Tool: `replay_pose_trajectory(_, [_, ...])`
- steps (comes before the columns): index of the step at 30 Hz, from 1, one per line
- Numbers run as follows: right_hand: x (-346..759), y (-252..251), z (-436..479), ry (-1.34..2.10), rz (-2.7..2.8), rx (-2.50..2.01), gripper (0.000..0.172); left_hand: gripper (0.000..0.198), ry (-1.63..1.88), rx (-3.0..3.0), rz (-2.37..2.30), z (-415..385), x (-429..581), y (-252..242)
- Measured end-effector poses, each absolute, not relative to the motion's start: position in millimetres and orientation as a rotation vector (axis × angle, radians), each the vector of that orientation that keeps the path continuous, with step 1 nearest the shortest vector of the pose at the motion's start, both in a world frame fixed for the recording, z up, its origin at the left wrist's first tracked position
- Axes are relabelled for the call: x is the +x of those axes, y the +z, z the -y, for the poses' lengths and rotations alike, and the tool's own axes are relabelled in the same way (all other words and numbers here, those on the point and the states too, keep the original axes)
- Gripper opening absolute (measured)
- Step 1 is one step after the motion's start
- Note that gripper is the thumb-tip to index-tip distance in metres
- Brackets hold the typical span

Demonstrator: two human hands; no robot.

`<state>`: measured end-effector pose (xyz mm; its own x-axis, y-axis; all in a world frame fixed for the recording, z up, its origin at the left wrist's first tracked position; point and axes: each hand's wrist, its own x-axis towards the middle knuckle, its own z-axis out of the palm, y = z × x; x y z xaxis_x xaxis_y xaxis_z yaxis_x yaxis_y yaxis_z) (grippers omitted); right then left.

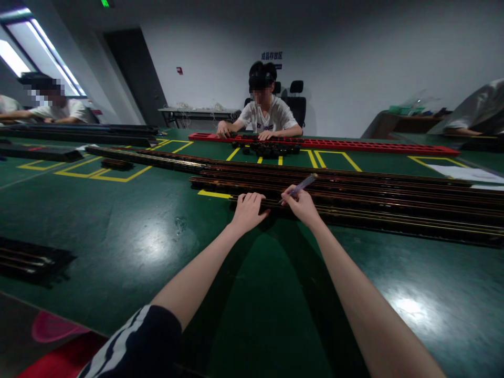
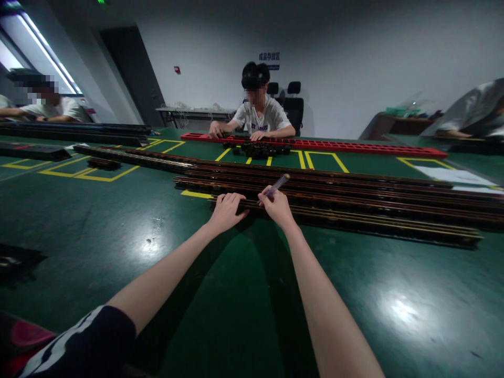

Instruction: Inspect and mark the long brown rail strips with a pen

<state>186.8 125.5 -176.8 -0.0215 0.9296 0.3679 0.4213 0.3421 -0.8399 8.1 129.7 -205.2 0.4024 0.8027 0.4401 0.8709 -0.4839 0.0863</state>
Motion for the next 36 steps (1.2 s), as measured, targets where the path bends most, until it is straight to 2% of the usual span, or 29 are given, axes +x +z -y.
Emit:
replay_pose_trajectory(24, [181.5,-173.5,-122.5,0.623,1.653,-1.217,0.011,0.028,-0.716,-2.440,1.551,-124.7,7.9,-201.7])
replay_pose_trajectory(36, [183.5,-175.4,-124.5,0.595,1.654,-1.219,0.011,0.035,-0.689,-2.465,1.497,-124.6,8.9,-203.3])
